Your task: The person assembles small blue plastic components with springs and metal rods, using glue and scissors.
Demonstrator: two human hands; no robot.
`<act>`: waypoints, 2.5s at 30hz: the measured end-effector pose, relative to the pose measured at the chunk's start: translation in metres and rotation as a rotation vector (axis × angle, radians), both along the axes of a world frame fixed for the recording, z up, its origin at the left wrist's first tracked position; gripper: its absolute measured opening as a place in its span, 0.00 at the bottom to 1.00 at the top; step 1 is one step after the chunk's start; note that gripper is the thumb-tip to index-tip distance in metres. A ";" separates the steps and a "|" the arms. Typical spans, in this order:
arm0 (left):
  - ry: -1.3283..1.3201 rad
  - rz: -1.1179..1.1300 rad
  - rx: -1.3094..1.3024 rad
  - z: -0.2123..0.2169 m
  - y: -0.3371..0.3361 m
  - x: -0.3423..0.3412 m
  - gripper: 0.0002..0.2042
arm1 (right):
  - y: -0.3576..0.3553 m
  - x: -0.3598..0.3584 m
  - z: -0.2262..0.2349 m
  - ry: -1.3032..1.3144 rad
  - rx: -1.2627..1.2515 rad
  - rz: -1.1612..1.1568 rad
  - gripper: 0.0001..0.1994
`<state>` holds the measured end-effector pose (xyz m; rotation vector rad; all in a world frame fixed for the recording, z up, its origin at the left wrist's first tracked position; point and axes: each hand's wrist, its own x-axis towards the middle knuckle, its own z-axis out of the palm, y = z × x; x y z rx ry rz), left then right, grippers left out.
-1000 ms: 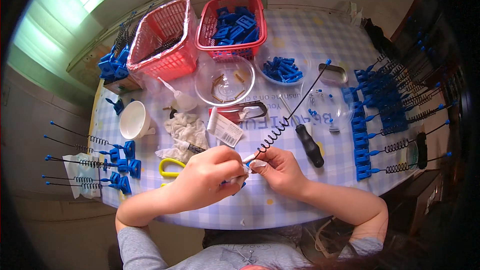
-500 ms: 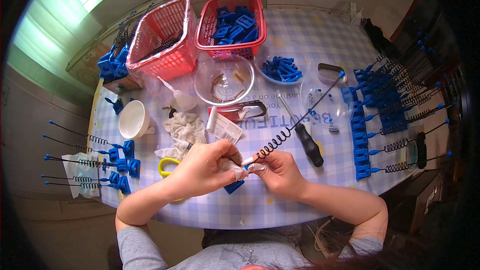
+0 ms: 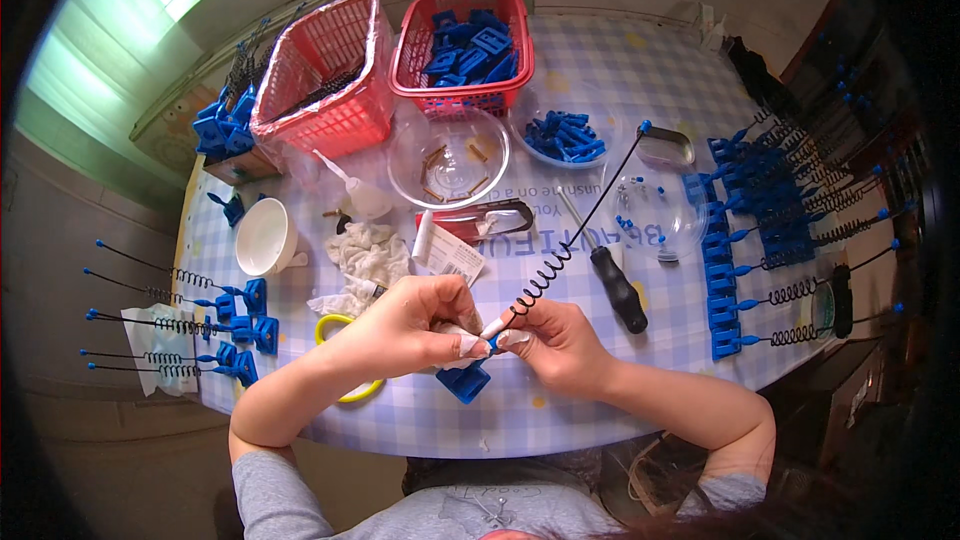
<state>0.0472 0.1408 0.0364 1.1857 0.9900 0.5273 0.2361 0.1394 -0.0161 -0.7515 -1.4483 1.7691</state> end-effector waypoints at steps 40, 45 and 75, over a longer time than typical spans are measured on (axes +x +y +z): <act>-0.085 0.030 -0.077 0.006 -0.004 0.000 0.12 | -0.001 0.002 0.002 0.084 -0.080 0.084 0.06; -0.132 0.024 -0.145 0.002 -0.002 -0.004 0.12 | 0.000 0.004 0.002 0.184 -0.122 0.130 0.07; 0.081 0.097 0.208 0.003 -0.014 0.006 0.14 | 0.003 0.002 -0.002 0.218 -0.122 0.095 0.05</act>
